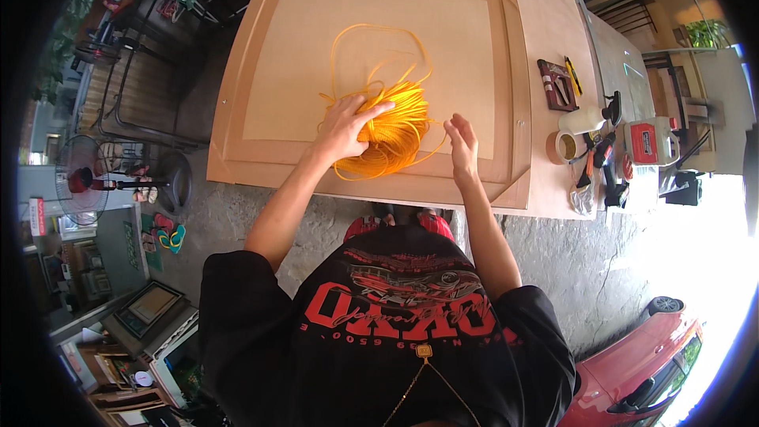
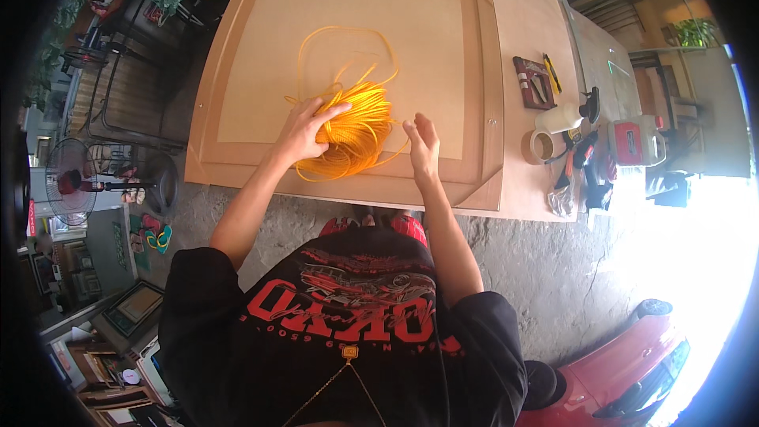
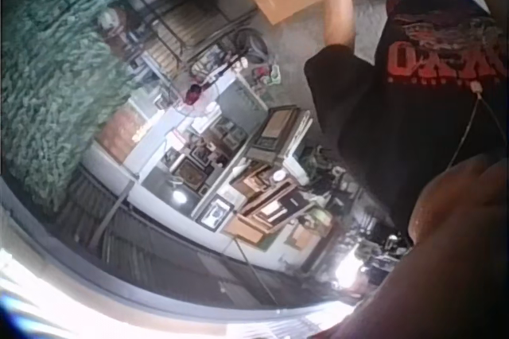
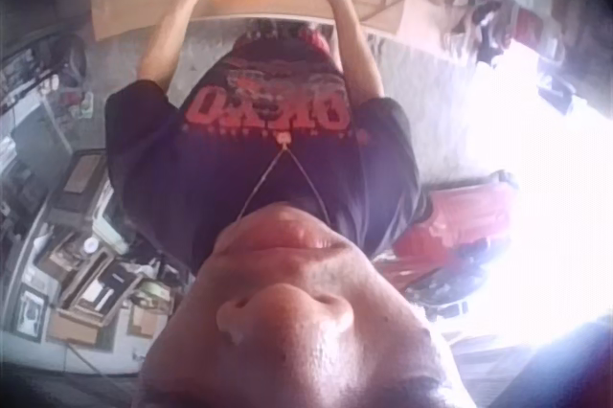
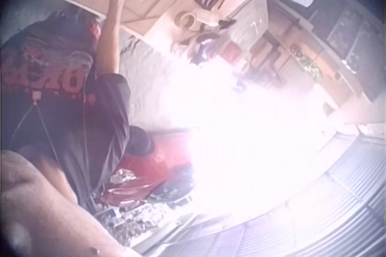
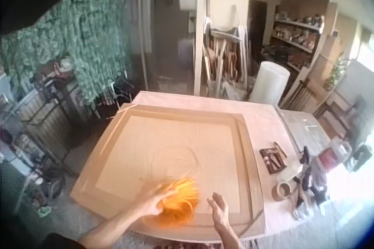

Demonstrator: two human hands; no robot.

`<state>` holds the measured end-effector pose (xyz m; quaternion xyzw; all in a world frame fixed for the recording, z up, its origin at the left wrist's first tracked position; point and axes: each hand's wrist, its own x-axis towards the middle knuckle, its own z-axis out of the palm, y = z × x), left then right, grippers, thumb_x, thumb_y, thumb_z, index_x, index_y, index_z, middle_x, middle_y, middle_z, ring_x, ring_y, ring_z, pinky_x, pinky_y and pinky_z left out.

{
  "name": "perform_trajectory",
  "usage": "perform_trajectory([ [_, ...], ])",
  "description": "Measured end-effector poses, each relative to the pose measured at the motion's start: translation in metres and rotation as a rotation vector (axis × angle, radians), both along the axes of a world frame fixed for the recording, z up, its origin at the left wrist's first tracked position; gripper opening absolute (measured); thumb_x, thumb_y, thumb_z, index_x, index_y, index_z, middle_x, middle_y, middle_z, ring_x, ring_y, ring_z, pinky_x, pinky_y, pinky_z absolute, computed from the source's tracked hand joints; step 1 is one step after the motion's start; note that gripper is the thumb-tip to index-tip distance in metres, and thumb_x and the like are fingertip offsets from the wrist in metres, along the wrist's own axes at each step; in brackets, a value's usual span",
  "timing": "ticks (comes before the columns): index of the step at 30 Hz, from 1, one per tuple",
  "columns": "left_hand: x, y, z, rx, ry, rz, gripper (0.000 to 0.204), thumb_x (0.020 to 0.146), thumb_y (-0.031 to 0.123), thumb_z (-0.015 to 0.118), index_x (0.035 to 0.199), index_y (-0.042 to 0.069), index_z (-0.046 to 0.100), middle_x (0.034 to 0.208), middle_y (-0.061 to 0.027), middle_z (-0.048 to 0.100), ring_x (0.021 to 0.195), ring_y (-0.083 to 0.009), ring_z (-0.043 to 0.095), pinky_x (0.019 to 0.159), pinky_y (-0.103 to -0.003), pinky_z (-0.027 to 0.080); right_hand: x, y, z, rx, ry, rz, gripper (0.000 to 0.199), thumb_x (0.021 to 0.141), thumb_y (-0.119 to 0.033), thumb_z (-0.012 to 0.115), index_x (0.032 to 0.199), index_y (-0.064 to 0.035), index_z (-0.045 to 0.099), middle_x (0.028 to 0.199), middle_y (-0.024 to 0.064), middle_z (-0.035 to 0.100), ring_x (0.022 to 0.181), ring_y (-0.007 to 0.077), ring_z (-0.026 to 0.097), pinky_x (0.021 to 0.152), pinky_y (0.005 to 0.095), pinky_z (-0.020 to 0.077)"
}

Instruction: The person assembles a wooden picture frame by applying tape to the edges, measuring with a tape measure, drilling screws into the frame, and threading yellow rope through the drilled holes. The person handles the frame, tape, drill, screws, and rope throughout the process.

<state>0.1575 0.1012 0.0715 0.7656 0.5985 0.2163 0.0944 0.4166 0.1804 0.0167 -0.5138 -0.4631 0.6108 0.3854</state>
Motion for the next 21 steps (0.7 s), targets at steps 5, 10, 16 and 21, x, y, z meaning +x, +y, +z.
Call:
perform_trajectory([
  [5,0.014,-0.012,0.003,0.163,0.193,-0.109,0.095,0.056,0.002,0.076,0.140,0.037,0.049,0.118,-0.0128,0.053,0.110,-0.0317,0.050,0.097,-0.046,0.040,-0.028,0.040,0.031,0.646,-0.321,0.149,0.056,0.082,-0.017,0.064,0.135,-0.0072,0.051,0.136,0.0197,0.051,0.129,0.0341,0.046,0.107,0.0398,0.0376],
  [10,0.006,-0.015,0.007,0.226,0.179,-0.133,0.082,0.060,0.002,0.072,0.133,0.036,0.056,0.129,-0.0116,0.051,0.116,-0.0315,0.049,0.099,-0.047,0.040,-0.044,0.096,0.052,0.593,-0.547,0.678,0.033,0.076,-0.008,0.055,0.104,-0.0047,0.072,0.103,0.0186,0.070,0.104,0.0329,0.065,0.090,0.0404,0.0506],
  [16,-0.026,-0.025,0.014,0.255,-0.182,-0.014,0.044,0.069,-0.001,0.068,0.112,0.012,0.071,0.116,-0.0123,0.063,0.109,-0.0301,0.057,0.095,-0.042,0.046,-0.037,0.114,0.051,0.643,-0.630,0.745,0.032,0.078,-0.010,0.057,0.106,-0.0085,0.072,0.101,0.0192,0.070,0.099,0.0340,0.066,0.087,0.0410,0.0511],
  [21,-0.052,-0.009,0.024,0.246,-0.592,0.280,0.019,0.084,0.002,0.066,0.102,0.001,0.071,0.095,-0.0111,0.071,0.084,-0.0197,0.067,0.076,-0.028,0.052,-0.050,0.132,0.051,0.576,-0.583,0.801,0.031,0.077,-0.009,0.058,0.104,-0.0076,0.072,0.097,0.0188,0.070,0.095,0.0331,0.067,0.085,0.0411,0.0521],
])
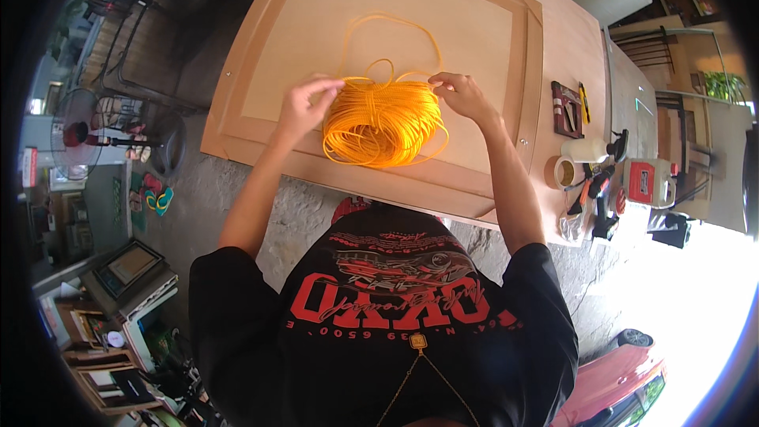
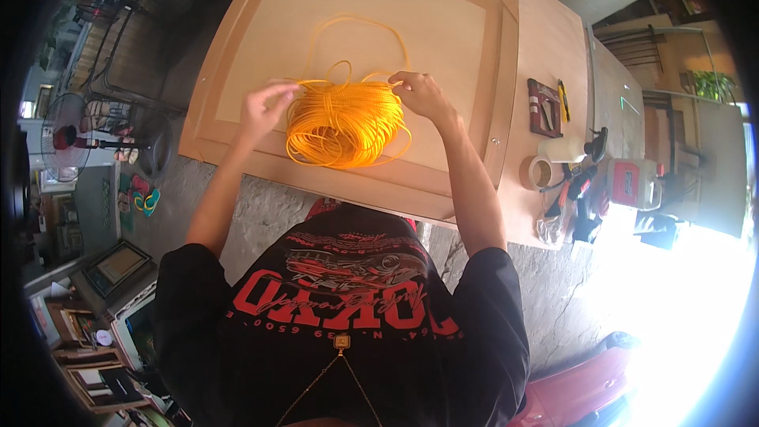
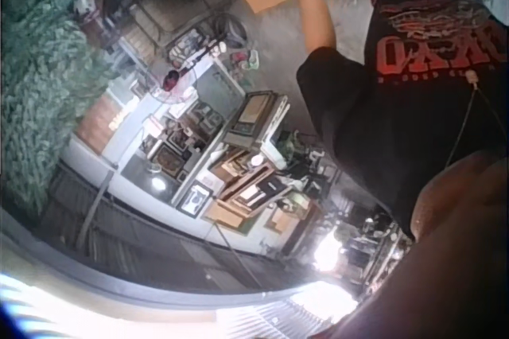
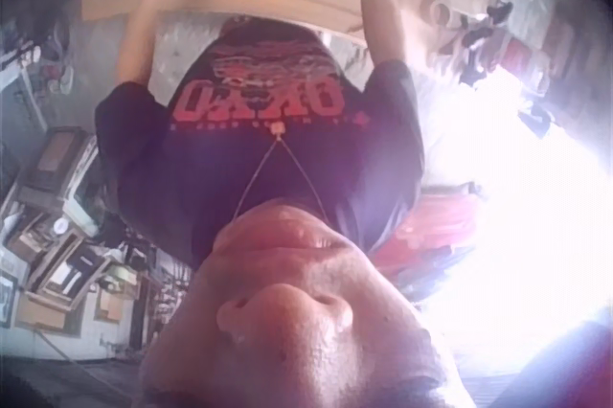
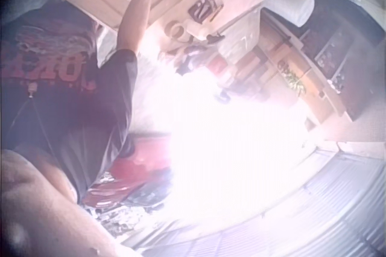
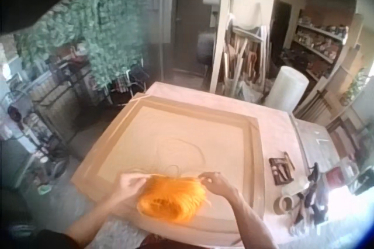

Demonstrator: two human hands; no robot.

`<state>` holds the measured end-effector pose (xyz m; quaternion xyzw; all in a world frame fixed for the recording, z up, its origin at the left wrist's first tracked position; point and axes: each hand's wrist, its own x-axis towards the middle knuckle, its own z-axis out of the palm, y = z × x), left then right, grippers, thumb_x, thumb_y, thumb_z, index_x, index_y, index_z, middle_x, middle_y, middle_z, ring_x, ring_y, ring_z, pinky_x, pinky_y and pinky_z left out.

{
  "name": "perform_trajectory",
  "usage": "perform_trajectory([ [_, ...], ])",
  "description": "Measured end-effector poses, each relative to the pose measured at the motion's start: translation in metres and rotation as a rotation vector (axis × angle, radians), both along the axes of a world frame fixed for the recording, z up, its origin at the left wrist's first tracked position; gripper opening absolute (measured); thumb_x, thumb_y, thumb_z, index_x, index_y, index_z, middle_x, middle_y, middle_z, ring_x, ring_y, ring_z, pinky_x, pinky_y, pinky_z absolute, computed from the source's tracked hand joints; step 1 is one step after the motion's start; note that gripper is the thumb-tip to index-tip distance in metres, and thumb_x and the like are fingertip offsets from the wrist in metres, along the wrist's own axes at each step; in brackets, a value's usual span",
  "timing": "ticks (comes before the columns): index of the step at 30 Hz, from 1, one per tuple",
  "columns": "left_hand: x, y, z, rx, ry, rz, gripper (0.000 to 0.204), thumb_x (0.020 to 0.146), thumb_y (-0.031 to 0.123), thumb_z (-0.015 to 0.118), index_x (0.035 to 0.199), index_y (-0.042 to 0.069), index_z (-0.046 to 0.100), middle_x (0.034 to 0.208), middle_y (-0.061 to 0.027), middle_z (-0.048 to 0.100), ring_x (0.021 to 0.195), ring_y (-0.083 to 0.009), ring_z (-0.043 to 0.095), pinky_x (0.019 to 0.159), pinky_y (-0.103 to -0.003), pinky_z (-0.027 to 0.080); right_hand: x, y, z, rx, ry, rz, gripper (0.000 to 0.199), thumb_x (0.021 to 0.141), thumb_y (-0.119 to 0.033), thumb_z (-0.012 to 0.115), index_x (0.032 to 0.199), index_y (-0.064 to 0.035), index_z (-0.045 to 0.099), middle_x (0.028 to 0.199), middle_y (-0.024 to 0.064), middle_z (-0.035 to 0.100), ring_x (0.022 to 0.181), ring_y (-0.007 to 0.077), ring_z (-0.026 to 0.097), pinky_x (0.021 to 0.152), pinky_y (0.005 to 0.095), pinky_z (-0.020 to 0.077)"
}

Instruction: The person assembles a wooden picture frame by applying tape to the edges, measuring with a tape measure, drilling screws into the frame, and threading yellow rope through the drilled holes. The person handles the frame, tape, drill, screws, and rope throughout the process.

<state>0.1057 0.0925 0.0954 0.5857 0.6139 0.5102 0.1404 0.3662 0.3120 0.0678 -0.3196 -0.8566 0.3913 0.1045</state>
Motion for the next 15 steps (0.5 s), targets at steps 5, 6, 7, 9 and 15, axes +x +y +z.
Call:
perform_trajectory([
  [5,-0.019,0.010,0.012,-0.295,0.002,0.044,0.036,0.079,0.007,0.073,0.114,0.004,0.065,0.104,-0.0117,0.069,0.089,-0.0191,0.066,0.077,-0.028,0.051,-0.004,0.033,-0.001,0.282,-0.022,0.049,0.023,0.078,-0.009,0.062,0.099,-0.0067,0.072,0.090,0.0163,0.070,0.090,0.0307,0.068,0.080,0.0387,0.0535],
  [6,-0.016,0.010,0.012,-0.337,-0.034,0.056,0.044,0.076,0.010,0.076,0.119,0.006,0.063,0.108,-0.0123,0.068,0.092,-0.0213,0.066,0.080,-0.031,0.050,-0.004,0.041,-0.003,0.398,0.048,0.024,0.022,0.078,-0.009,0.064,0.098,-0.0065,0.072,0.090,0.0156,0.070,0.089,0.0302,0.068,0.080,0.0381,0.0537],
  [7,-0.011,0.009,0.012,-0.390,-0.071,0.051,0.053,0.073,0.012,0.079,0.123,0.008,0.061,0.111,-0.0128,0.067,0.095,-0.0235,0.065,0.084,-0.033,0.050,-0.006,0.046,-0.006,0.519,0.124,-0.021,0.020,0.078,-0.010,0.066,0.096,-0.0064,0.072,0.089,0.0150,0.070,0.088,0.0298,0.068,0.079,0.0375,0.0540],
  [9,0.003,0.013,0.011,-0.284,0.290,-0.010,0.070,0.064,0.018,0.083,0.128,0.010,0.056,0.115,-0.0143,0.065,0.102,-0.0298,0.063,0.094,-0.040,0.045,-0.011,0.051,-0.016,0.413,0.308,-0.179,0.019,0.077,-0.012,0.070,0.094,-0.0062,0.073,0.089,0.0147,0.069,0.087,0.0298,0.067,0.079,0.0371,0.0540],
  [15,0.018,0.064,-0.007,-0.456,0.562,-0.242,0.081,0.050,0.020,0.086,0.124,0.005,0.057,0.111,-0.0171,0.066,0.110,-0.0344,0.060,0.106,-0.045,0.037,-0.025,0.018,-0.020,0.201,0.213,-0.446,0.027,0.075,-0.014,0.075,0.100,-0.0056,0.069,0.101,0.0134,0.065,0.096,0.0293,0.063,0.079,0.0407,0.0527],
])
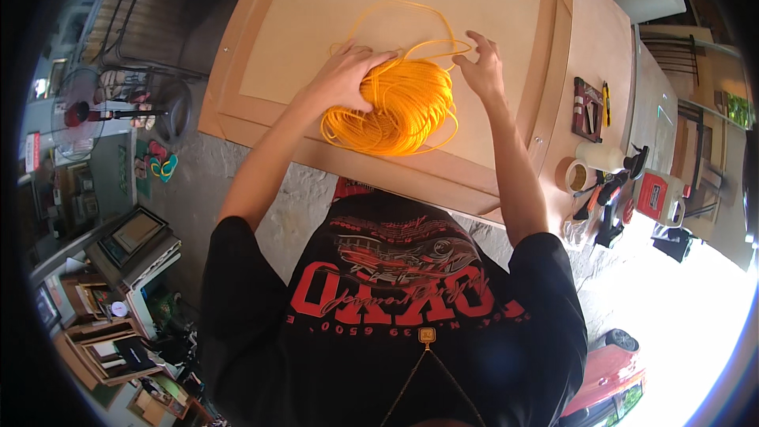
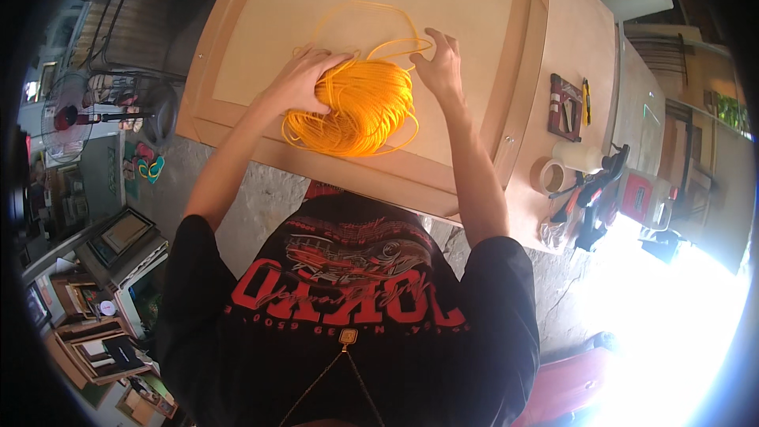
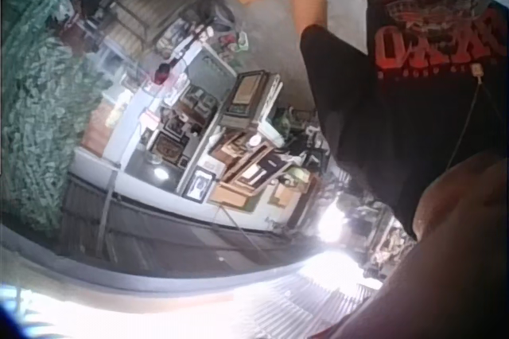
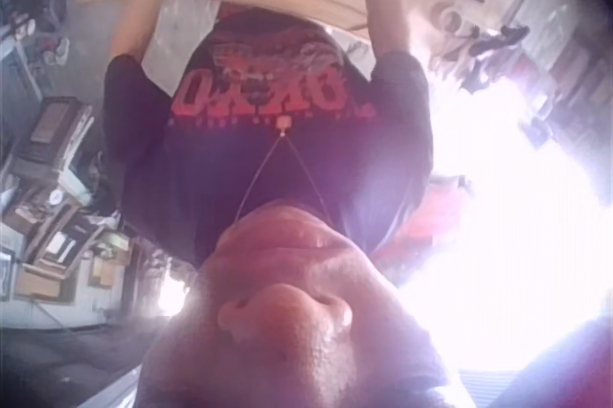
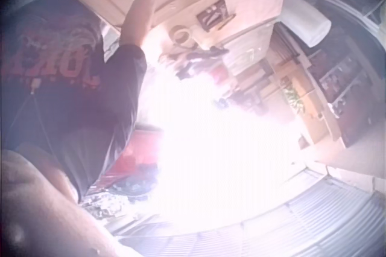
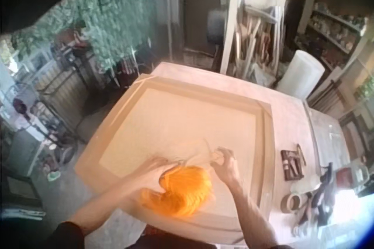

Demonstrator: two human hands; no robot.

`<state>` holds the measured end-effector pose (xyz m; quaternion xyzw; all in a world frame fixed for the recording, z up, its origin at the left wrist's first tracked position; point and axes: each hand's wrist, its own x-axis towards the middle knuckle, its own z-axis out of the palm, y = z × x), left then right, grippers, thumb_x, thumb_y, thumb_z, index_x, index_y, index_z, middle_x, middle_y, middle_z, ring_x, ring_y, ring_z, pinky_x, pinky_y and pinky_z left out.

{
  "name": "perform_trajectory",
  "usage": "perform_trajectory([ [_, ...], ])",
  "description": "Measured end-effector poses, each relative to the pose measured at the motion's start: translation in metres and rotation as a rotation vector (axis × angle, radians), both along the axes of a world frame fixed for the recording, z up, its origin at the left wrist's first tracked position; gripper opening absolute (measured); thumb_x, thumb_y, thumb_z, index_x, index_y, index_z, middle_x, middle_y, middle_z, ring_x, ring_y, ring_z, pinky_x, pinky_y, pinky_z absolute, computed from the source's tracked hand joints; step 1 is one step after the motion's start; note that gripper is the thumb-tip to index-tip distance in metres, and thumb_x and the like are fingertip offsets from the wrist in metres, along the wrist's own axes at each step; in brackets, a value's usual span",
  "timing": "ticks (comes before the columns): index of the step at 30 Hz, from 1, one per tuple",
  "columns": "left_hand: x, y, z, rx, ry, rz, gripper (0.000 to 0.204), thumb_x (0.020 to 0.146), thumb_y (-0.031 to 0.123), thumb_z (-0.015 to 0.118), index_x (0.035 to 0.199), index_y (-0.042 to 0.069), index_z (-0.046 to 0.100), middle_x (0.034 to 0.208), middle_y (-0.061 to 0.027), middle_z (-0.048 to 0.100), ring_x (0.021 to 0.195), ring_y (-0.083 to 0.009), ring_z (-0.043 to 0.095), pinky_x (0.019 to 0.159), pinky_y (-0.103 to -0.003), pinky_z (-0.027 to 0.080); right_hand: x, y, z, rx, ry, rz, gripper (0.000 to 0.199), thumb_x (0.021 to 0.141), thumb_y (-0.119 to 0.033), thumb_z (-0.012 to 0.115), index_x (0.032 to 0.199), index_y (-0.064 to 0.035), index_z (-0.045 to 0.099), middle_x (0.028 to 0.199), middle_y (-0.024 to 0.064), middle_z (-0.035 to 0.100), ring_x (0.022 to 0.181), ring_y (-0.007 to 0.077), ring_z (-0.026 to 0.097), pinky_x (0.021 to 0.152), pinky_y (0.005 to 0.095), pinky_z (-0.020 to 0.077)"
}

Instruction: The person assembles a wooden picture frame by applying tape to the edges, measuring with a tape measure, drilling screws into the frame, and threading yellow rope through the drilled holes. The person handles the frame, tape, drill, screws, and rope throughout the process.

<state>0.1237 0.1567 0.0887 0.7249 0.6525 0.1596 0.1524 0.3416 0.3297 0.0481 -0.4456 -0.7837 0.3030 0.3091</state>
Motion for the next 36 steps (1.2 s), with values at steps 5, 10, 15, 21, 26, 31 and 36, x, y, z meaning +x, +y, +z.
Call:
perform_trajectory([
  [5,-0.016,0.024,-0.011,-0.234,-0.458,0.070,0.071,0.052,0.011,0.084,0.118,0.002,0.060,0.103,-0.0176,0.068,0.096,-0.0307,0.066,0.089,-0.039,0.051,0.021,-0.088,0.029,0.055,0.155,-0.025,0.029,0.074,-0.010,0.075,0.101,-0.0055,0.066,0.102,0.0128,0.061,0.095,0.0282,0.059,0.076,0.0380,0.0501],
  [10,-0.036,0.029,0.003,-0.109,-0.892,0.221,0.063,0.055,0.001,0.080,0.115,-0.002,0.060,0.101,-0.0140,0.069,0.094,-0.0262,0.068,0.083,-0.039,0.055,0.008,-0.146,0.020,-0.089,0.426,-0.426,0.030,0.087,-0.018,0.069,0.111,-0.0028,0.062,0.104,0.0093,0.062,0.097,0.0209,0.057,0.081,0.0323,0.0458],
  [15,-0.087,0.039,0.039,-0.154,-1.731,0.122,0.050,0.073,0.004,0.070,0.121,-0.002,0.057,0.112,-0.0138,0.066,0.097,-0.0263,0.066,0.083,-0.039,0.055,0.005,-0.145,0.030,-0.369,0.697,-0.675,0.042,0.098,-0.036,0.052,0.121,-0.0009,0.056,0.112,0.0108,0.062,0.109,0.0203,0.056,0.089,0.0338,0.0438],
  [21,-0.125,0.027,0.055,-0.253,-2.551,-0.191,0.042,0.081,0.011,0.066,0.121,0.000,0.057,0.107,-0.0099,0.065,0.092,-0.0226,0.063,0.080,-0.037,0.052,-0.031,-0.132,0.063,-0.310,0.791,-0.412,0.044,0.099,-0.034,0.050,0.129,-0.0024,0.051,0.124,0.0098,0.057,0.119,0.0209,0.052,0.095,0.0379,0.0429],
  [26,-0.127,0.012,0.029,-0.195,-2.735,-0.219,0.038,0.085,0.015,0.063,0.120,0.001,0.058,0.100,-0.0060,0.064,0.085,-0.0186,0.061,0.075,-0.034,0.051,-0.041,-0.124,0.069,-0.337,0.881,-0.036,0.055,0.098,-0.036,0.050,0.138,0.0017,0.041,0.132,0.0145,0.052,0.127,0.0268,0.048,0.098,0.0395,0.0415],
  [31,-0.108,0.010,0.008,-0.139,-2.805,-0.238,0.035,0.088,0.019,0.061,0.119,0.003,0.059,0.094,-0.0021,0.063,0.079,-0.0146,0.059,0.070,-0.032,0.049,-0.037,-0.138,0.042,-0.972,0.866,0.218,0.054,0.099,-0.036,0.047,0.133,0.0050,0.046,0.124,0.0228,0.059,0.120,0.0299,0.055,0.098,0.0391,0.0427],
  [36,-0.081,-0.002,0.024,0.069,-2.892,0.036,0.029,0.092,0.021,0.059,0.115,0.004,0.061,0.082,0.0032,0.056,0.068,-0.0085,0.049,0.061,-0.027,0.042,-0.037,-0.160,0.016,-0.890,0.561,0.432,0.043,0.091,-0.018,0.061,0.130,0.0008,0.053,0.121,0.0129,0.064,0.116,0.0217,0.058,0.094,0.0349,0.0448],
])
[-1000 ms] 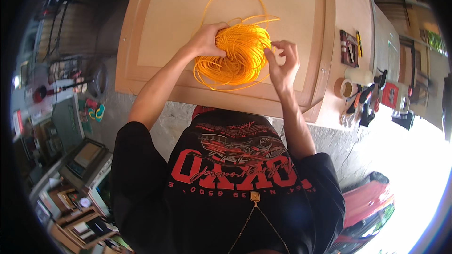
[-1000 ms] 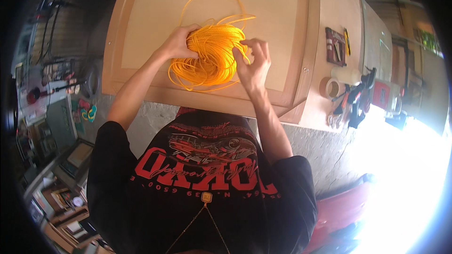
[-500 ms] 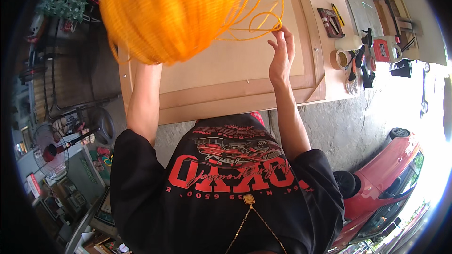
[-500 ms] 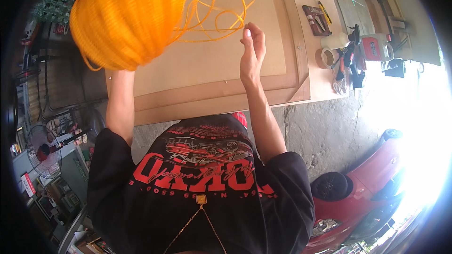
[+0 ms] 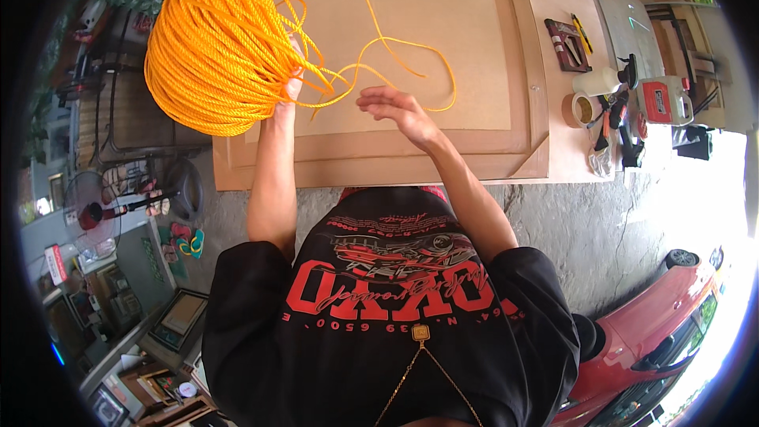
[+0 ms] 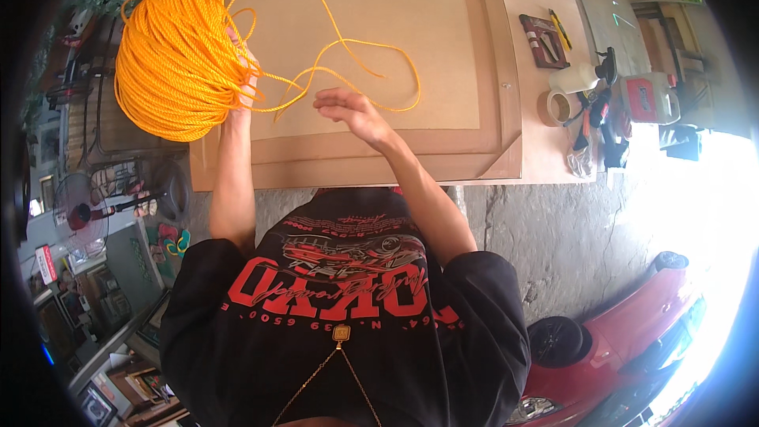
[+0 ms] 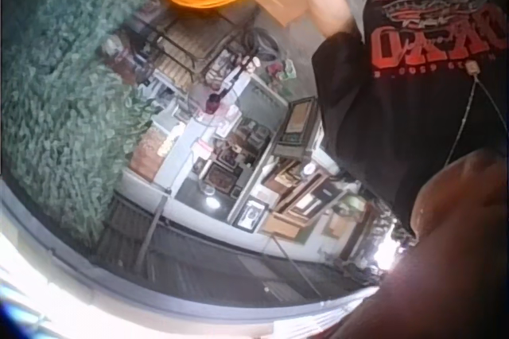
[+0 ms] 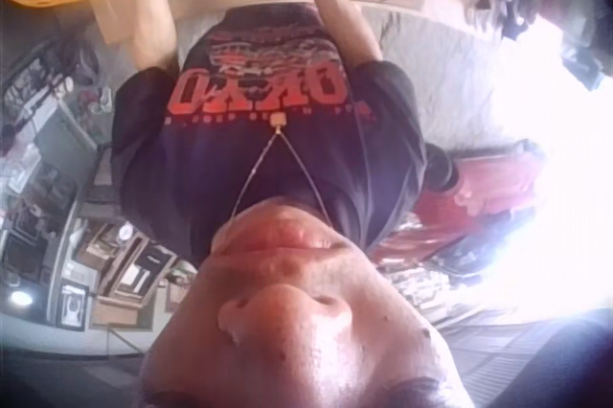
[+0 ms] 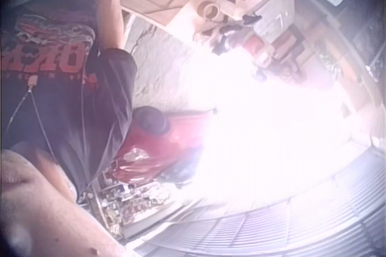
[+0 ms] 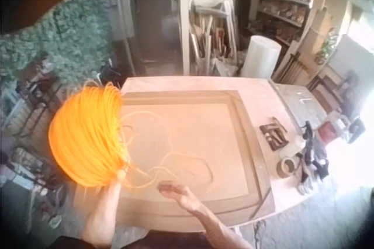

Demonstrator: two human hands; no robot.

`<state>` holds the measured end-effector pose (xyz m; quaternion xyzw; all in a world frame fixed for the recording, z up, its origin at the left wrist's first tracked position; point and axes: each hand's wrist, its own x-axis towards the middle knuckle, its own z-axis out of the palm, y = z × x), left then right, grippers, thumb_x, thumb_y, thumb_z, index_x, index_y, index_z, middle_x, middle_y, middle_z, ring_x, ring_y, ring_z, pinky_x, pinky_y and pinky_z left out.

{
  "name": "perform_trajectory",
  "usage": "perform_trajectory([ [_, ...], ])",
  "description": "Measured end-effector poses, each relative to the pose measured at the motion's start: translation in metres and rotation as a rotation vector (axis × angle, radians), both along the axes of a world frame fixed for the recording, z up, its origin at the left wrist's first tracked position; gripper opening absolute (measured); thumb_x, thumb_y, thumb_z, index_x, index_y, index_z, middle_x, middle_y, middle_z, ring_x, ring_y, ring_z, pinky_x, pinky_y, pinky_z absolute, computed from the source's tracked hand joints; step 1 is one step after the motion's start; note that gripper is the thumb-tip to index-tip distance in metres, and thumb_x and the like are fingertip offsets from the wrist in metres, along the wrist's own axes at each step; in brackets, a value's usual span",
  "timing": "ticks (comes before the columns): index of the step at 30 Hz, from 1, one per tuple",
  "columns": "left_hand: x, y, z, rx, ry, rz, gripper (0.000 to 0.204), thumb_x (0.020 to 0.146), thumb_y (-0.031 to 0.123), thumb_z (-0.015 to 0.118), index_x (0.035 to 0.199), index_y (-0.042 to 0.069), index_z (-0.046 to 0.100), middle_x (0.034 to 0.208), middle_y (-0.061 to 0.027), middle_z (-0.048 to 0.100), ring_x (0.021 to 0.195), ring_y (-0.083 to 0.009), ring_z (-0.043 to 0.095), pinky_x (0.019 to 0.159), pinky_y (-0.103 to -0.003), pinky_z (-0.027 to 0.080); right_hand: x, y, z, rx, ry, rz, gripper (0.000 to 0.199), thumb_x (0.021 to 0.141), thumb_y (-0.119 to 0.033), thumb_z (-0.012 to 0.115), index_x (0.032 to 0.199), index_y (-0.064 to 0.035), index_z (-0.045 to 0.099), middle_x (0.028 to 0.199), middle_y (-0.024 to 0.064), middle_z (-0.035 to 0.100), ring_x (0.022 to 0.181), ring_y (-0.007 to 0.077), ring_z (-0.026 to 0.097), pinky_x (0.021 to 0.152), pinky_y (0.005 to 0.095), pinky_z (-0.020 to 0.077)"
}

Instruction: The person assembles a wooden picture frame by applying tape to the edges, measuring with a tape measure, drilling screws into the frame, and threading yellow rope through the drilled holes. The person handles the frame, tape, drill, screws, and rope throughout the process.

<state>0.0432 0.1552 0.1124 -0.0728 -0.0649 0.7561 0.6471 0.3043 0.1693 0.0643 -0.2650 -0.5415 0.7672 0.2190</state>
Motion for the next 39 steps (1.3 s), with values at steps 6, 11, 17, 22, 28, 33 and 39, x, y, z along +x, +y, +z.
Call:
perform_trajectory([
  [6,0.019,-0.012,0.027,0.058,0.008,0.039,0.022,0.094,0.018,0.054,0.110,0.005,0.061,0.071,0.0058,0.043,0.061,-0.0055,0.041,0.056,-0.022,0.037,-0.015,-0.008,-0.021,0.183,-0.245,-0.171,0.030,0.083,-0.013,0.071,0.108,-0.0011,0.063,0.098,0.0074,0.065,0.095,0.0181,0.060,0.081,0.0297,0.0466],
  [11,0.023,-0.028,0.040,-0.037,0.209,0.194,0.021,0.095,0.019,0.053,0.110,0.006,0.060,0.070,0.0065,0.041,0.061,-0.0044,0.039,0.054,-0.021,0.035,0.003,0.009,-0.021,0.199,-0.248,-0.696,0.023,0.078,-0.014,0.074,0.085,-0.0013,0.056,0.078,0.0006,0.053,0.067,0.0122,0.045,0.061,0.0271,0.0390],
  [17,0.022,-0.046,0.027,0.046,0.246,-0.022,0.029,0.091,0.022,0.058,0.113,0.003,0.061,0.079,0.0031,0.054,0.063,-0.0049,0.046,0.056,-0.022,0.038,-0.036,0.089,0.041,0.995,-0.259,-0.974,0.054,0.075,-0.028,0.076,0.119,-0.0017,0.058,0.091,0.0132,0.065,0.091,0.0319,0.062,0.086,0.0438,0.0479],
  [22,0.008,-0.072,0.033,-0.033,0.544,0.048,0.041,0.077,0.014,0.065,0.117,0.004,0.059,0.092,-0.0020,0.058,0.078,-0.0126,0.050,0.068,-0.027,0.041,-0.052,0.142,0.099,0.835,-0.111,-0.040,0.040,0.082,-0.029,0.069,0.113,-0.0034,0.066,0.086,0.0070,0.067,0.080,0.0228,0.061,0.076,0.0369,0.0489],
  [28,-0.012,-0.052,0.093,-0.055,1.767,-0.141,0.064,0.060,0.005,0.074,0.121,0.005,0.058,0.107,-0.0082,0.062,0.095,-0.0219,0.056,0.083,-0.033,0.045,0.010,0.159,0.121,0.557,-0.246,0.334,0.034,0.086,-0.035,0.068,0.105,-0.0075,0.071,0.089,0.0034,0.067,0.078,0.0168,0.056,0.071,0.0327,0.0463],
  [33,0.039,-0.011,0.058,0.222,2.799,-0.345,0.083,0.047,-0.002,0.077,0.127,0.010,0.057,0.115,-0.0117,0.064,0.112,-0.0307,0.057,0.099,-0.040,0.043,0.025,0.156,0.093,0.663,-0.336,0.269,0.034,0.092,-0.039,0.062,0.107,-0.0097,0.073,0.097,0.0064,0.071,0.088,0.0207,0.063,0.077,0.0361,0.0500],
  [39,0.051,-0.042,0.018,0.106,2.947,0.408,0.092,0.051,0.004,0.078,0.137,0.013,0.047,0.131,-0.0127,0.051,0.128,-0.0341,0.042,0.112,-0.045,0.031,0.049,0.114,0.067,0.886,-0.505,0.313,0.026,0.088,-0.026,0.061,0.104,-0.0081,0.072,0.091,0.0144,0.071,0.085,0.0299,0.067,0.079,0.0400,0.0519],
])
